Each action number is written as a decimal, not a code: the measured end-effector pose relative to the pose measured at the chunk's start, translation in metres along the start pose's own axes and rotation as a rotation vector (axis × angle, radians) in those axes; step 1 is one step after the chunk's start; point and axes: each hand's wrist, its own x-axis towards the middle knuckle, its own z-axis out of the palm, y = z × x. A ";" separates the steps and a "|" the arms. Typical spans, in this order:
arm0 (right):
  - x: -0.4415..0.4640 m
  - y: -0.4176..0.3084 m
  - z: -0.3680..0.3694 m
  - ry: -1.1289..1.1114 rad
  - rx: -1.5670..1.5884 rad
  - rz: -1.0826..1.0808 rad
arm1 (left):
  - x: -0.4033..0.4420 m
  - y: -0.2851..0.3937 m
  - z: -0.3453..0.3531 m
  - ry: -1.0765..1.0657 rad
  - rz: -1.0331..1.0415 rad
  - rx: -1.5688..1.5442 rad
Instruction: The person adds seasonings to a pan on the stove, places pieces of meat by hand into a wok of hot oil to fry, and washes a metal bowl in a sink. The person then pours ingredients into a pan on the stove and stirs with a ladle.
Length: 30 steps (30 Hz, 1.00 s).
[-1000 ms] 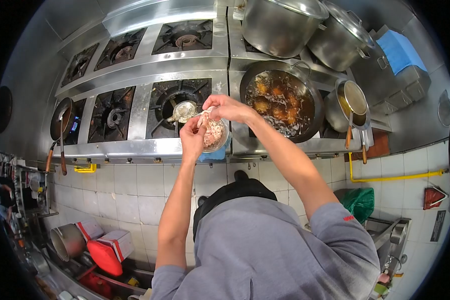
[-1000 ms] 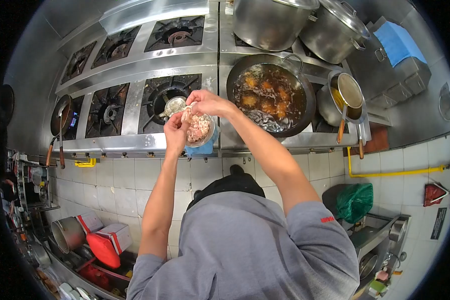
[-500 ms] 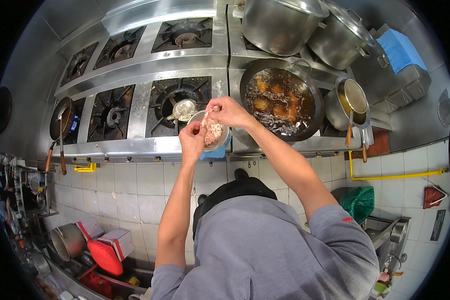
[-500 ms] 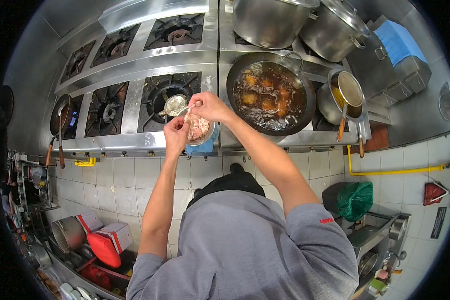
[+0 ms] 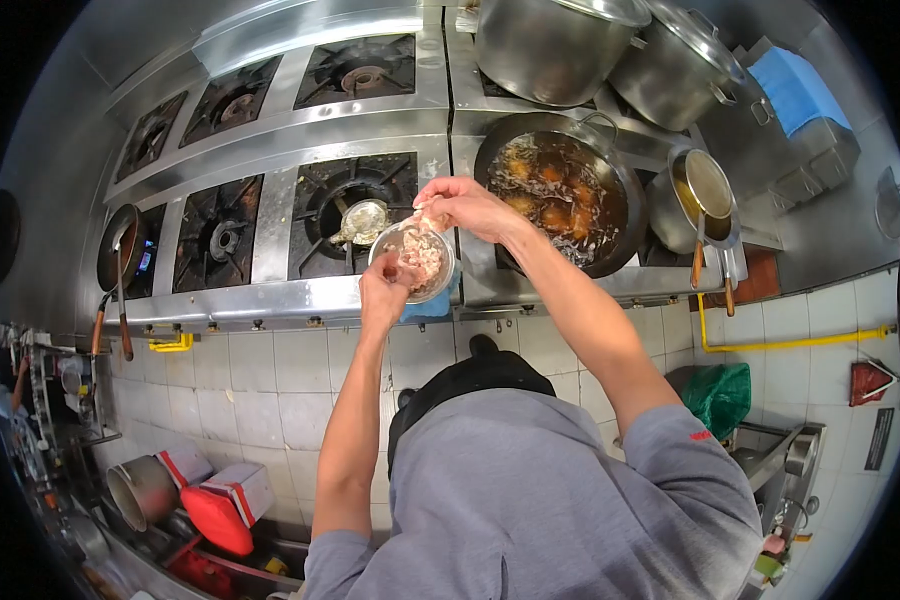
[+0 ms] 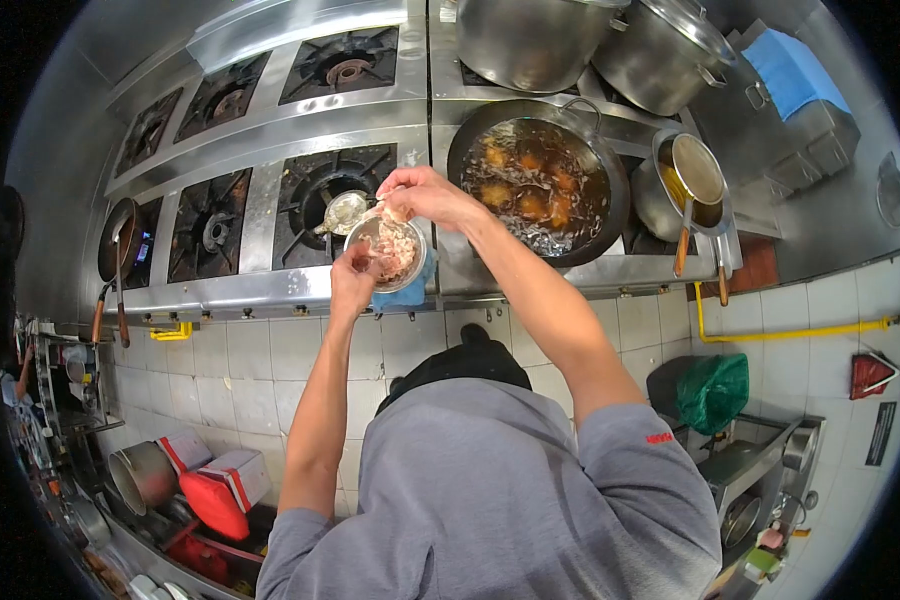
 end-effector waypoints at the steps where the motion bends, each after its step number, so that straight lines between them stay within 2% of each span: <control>1: 0.002 0.005 0.001 -0.034 0.077 0.047 | 0.000 0.005 0.001 -0.003 0.002 0.000; 3: 0.005 0.013 0.003 -0.124 0.161 0.092 | 0.002 0.022 0.002 -0.032 0.127 -0.384; 4: 0.005 0.018 0.004 -0.124 0.160 0.092 | 0.003 0.029 0.000 -0.033 0.127 -0.385; 6: 0.002 0.022 0.015 -0.104 0.055 0.085 | 0.003 0.047 -0.008 -0.203 -0.013 -0.672; 8: 0.007 0.030 0.019 -0.090 0.041 0.097 | 0.007 0.038 -0.007 -0.200 -0.023 -0.637; 10: 0.011 0.034 0.019 -0.126 -0.254 0.098 | 0.009 0.028 -0.004 -0.196 -0.033 -0.607; 12: 0.008 0.026 0.024 -0.113 -0.309 0.071 | 0.007 0.021 -0.003 -0.189 -0.033 -0.522; 15: 0.009 0.020 0.020 -0.032 -0.456 0.053 | 0.005 0.012 -0.001 -0.170 -0.060 -0.555; 17: 0.017 0.023 0.011 -0.034 -0.148 -0.017 | 0.002 0.000 0.000 -0.159 -0.093 -0.565; 22: 0.006 -0.004 0.002 -0.019 -0.089 0.128 | -0.002 -0.016 0.002 -0.105 -0.122 -0.630; 25: 0.000 -0.007 0.001 0.001 -0.031 0.178 | -0.001 -0.015 -0.001 -0.099 -0.096 -0.503; 27: -0.005 -0.004 -0.005 0.044 0.027 0.179 | -0.002 -0.008 -0.004 -0.076 -0.053 -0.313; 30: -0.012 -0.003 -0.032 0.008 0.159 0.220 | -0.004 -0.013 -0.005 -0.072 0.030 -0.278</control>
